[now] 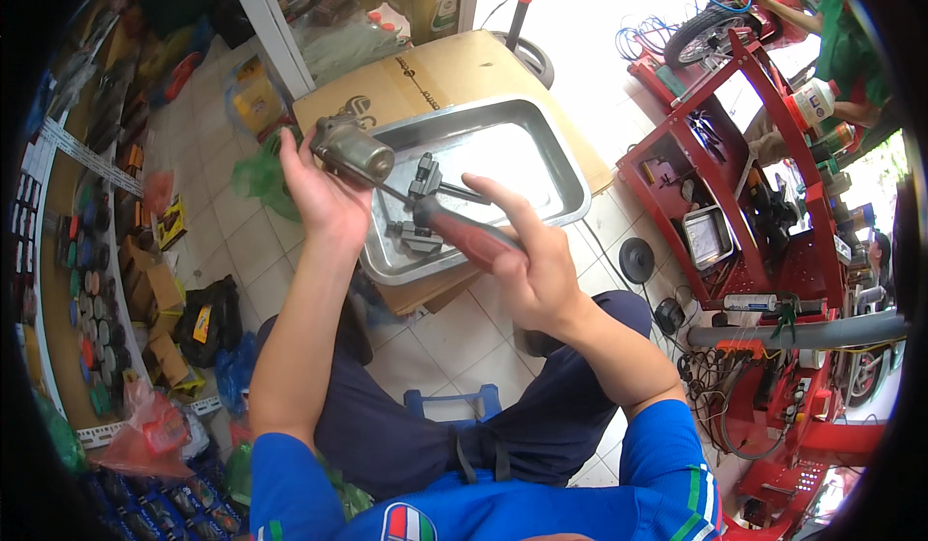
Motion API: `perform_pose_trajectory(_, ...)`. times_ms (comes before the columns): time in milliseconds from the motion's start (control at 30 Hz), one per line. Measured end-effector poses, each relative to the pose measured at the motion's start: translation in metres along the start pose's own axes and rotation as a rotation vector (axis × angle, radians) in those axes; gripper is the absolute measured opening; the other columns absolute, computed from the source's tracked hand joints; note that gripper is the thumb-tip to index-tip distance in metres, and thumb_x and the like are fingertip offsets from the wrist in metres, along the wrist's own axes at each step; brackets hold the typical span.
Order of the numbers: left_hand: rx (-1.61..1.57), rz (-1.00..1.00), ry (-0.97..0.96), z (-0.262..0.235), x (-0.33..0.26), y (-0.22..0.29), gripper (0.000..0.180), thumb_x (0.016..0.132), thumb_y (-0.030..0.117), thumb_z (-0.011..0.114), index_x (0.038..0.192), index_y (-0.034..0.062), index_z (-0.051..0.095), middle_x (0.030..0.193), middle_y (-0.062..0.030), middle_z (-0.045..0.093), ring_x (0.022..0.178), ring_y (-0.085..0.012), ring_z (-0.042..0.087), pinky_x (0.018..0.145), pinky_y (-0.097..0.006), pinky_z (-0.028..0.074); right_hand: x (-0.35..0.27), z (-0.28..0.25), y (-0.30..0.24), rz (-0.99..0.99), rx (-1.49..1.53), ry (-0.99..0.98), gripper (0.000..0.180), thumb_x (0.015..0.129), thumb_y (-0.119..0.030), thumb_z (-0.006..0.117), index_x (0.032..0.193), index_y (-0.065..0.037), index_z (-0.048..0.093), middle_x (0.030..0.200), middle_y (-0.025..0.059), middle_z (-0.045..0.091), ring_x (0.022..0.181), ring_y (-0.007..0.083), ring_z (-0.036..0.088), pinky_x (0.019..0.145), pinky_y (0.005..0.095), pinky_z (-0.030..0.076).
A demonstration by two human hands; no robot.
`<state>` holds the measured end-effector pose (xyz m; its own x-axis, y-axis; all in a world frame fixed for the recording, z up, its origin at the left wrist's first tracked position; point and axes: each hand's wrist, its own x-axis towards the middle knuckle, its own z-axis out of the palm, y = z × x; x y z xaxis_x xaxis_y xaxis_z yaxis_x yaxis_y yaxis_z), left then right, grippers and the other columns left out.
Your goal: The person is cleaning a metal motorcycle component by scraping residue with a screwdriver, wiping it with a cloth, and turning it over while holding it over a metal tray.
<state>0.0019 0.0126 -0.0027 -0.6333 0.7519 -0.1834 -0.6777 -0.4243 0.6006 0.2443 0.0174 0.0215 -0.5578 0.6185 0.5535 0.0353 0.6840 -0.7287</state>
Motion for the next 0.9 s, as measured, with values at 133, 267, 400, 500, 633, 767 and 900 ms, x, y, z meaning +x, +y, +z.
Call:
perform_pose_trajectory(133,-0.008,-0.012,0.004,-0.004,0.002,0.003,0.066,0.1,0.059,0.045,0.14,0.0065,0.041,0.129,-0.0175,0.055,0.114,-0.0378,0.059,0.097,-0.058,0.05,0.006,-0.013,-0.027,0.366,-0.038,-0.086,0.066,0.09,-0.02,0.072,0.147,-0.005,0.043,0.07,0.0075,0.061,0.058,0.0209,0.059,0.058,0.0318,0.046)
perform_pose_trajectory(267,-0.017,0.025,0.002,0.0,0.0,0.008,0.066,0.101,0.059,0.045,0.14,0.0063,0.042,0.127,-0.0171,0.057,0.113,-0.0364,0.06,0.097,-0.055,0.05,0.009,-0.013,-0.015,0.049,-0.186,-0.006,0.081,0.075,-0.017,0.087,0.144,-0.005,0.046,0.098,0.0106,0.051,0.087,0.0195,0.056,0.074,0.033,0.048)
perform_pose_trajectory(400,-0.02,0.003,0.031,0.004,-0.002,0.01,0.066,0.101,0.059,0.044,0.14,0.0063,0.042,0.126,-0.0169,0.058,0.113,-0.0339,0.061,0.097,-0.051,0.051,0.01,-0.003,-0.013,0.075,-0.103,0.018,0.067,0.086,-0.02,0.079,0.143,-0.004,0.048,0.078,0.0069,0.052,0.068,0.0203,0.055,0.067,0.0313,0.048)
perform_pose_trajectory(500,-0.011,0.003,0.028,0.007,-0.006,0.012,0.066,0.101,0.059,0.043,0.14,0.0063,0.042,0.125,-0.0161,0.058,0.112,-0.0322,0.061,0.097,-0.05,0.051,0.003,-0.003,-0.005,0.253,-0.002,0.016,0.057,0.094,-0.019,0.071,0.143,-0.004,0.048,0.062,0.0031,0.047,0.054,0.0207,0.05,0.061,0.0304,0.048)
perform_pose_trajectory(633,-0.077,-0.008,0.002,0.006,-0.008,0.014,0.057,0.101,0.059,0.048,0.128,0.0088,0.047,0.116,-0.0117,0.06,0.103,-0.0289,0.064,0.09,-0.046,0.055,0.005,0.004,-0.001,-0.006,-0.102,0.087,0.06,0.093,-0.017,0.07,0.145,-0.002,0.045,0.063,0.002,0.047,0.056,0.0195,0.05,0.064,0.0296,0.048)
perform_pose_trajectory(767,-0.066,-0.018,-0.01,0.008,-0.011,0.01,0.056,0.101,0.059,0.047,0.127,0.0099,0.047,0.115,-0.0105,0.06,0.104,-0.0259,0.064,0.089,-0.044,0.055,0.006,0.0,-0.005,-0.182,-0.21,0.045,0.075,0.085,-0.022,0.08,0.146,0.001,0.043,0.082,0.0063,0.059,0.073,0.0179,0.057,0.075,0.0292,0.048)
perform_pose_trajectory(900,-0.068,-0.026,0.0,0.004,-0.009,0.013,0.055,0.101,0.06,0.046,0.128,0.0119,0.047,0.115,-0.0091,0.061,0.103,-0.023,0.063,0.089,-0.043,0.055,0.001,-0.004,-0.012,0.052,-0.091,-0.03,0.067,0.093,-0.029,0.073,0.145,0.001,0.044,0.062,0.0056,0.056,0.054,0.0164,0.052,0.061,0.0271,0.047)
